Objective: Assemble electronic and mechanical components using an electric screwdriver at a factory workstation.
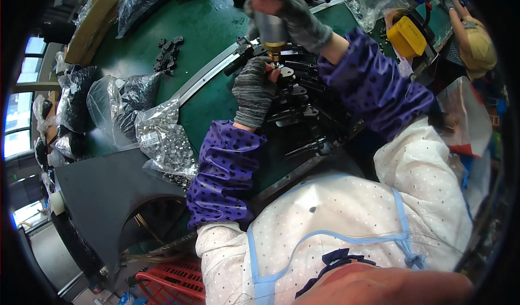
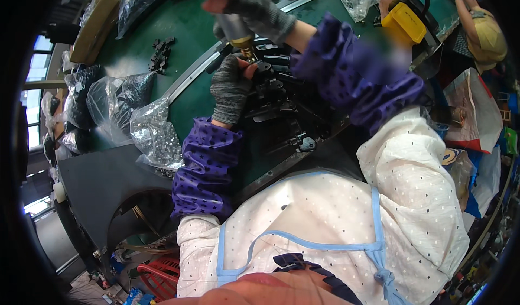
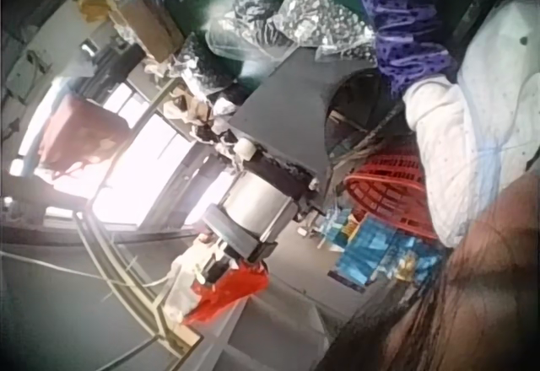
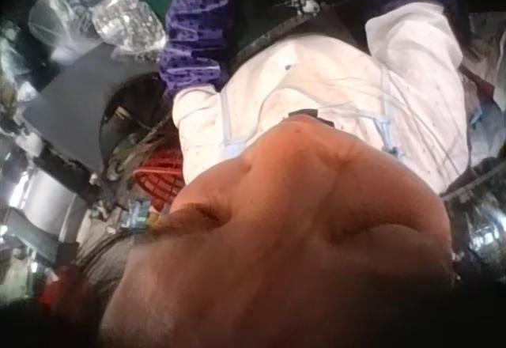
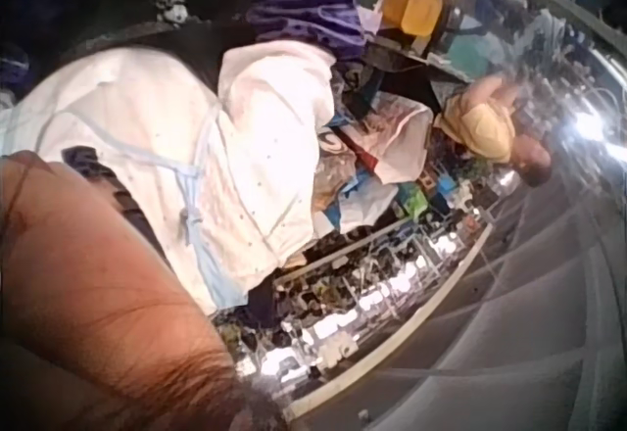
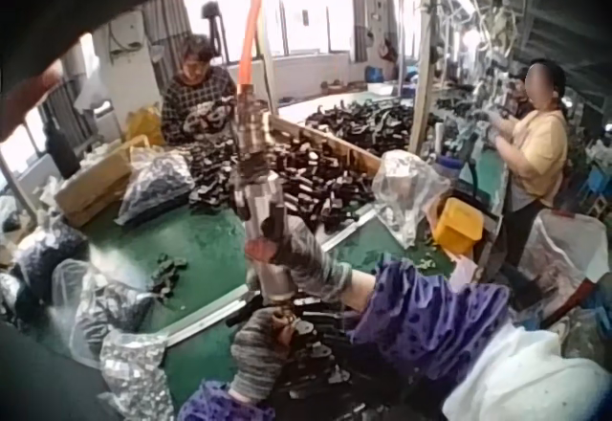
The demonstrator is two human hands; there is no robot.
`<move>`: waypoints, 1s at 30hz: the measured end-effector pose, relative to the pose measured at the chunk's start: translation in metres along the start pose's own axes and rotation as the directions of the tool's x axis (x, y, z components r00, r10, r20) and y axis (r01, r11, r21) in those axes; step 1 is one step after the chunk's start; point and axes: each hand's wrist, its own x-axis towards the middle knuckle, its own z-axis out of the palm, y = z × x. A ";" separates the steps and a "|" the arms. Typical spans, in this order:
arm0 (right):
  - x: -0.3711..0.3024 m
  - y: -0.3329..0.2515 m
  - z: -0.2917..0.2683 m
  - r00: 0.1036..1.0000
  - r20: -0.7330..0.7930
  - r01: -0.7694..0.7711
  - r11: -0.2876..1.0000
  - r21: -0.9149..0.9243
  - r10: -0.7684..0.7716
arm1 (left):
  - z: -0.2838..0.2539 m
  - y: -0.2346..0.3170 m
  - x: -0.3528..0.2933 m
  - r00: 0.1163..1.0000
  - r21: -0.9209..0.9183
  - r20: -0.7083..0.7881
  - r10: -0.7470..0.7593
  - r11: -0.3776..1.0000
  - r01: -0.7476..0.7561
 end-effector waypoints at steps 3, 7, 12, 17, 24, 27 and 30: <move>0.017 0.011 -0.012 0.992 0.104 -0.067 0.998 0.001 0.067 | 0.009 0.004 0.004 0.997 0.030 -0.009 0.079 0.996 -0.078; 0.015 0.005 0.006 0.987 0.039 -0.152 0.988 -0.037 0.153 | 0.006 -0.001 0.001 0.987 0.070 -0.038 0.155 0.986 -0.152; 0.019 0.023 -0.005 0.984 0.168 0.066 0.998 -0.001 -0.064 | 0.000 -0.012 0.002 0.990 0.059 -0.009 0.139 0.989 -0.138; 0.031 0.026 -0.042 0.960 0.000 0.277 0.953 -0.125 -0.279 | -0.010 -0.013 0.015 0.988 0.092 0.093 0.124 0.987 -0.132; -0.048 -0.068 -0.048 0.998 0.021 0.059 0.711 -0.700 -0.062 | -0.096 -0.103 0.038 0.890 0.071 -0.428 -0.160 0.975 0.210; -0.092 -0.061 -0.096 0.974 -0.221 -0.176 0.768 -0.615 0.046 | -0.114 -0.151 0.060 0.780 0.398 -0.461 -0.424 0.686 0.608; -0.125 -0.062 -0.132 0.940 -0.331 -0.294 0.683 -0.669 0.080 | -0.118 -0.190 0.073 0.839 0.493 -0.299 -0.455 0.679 0.544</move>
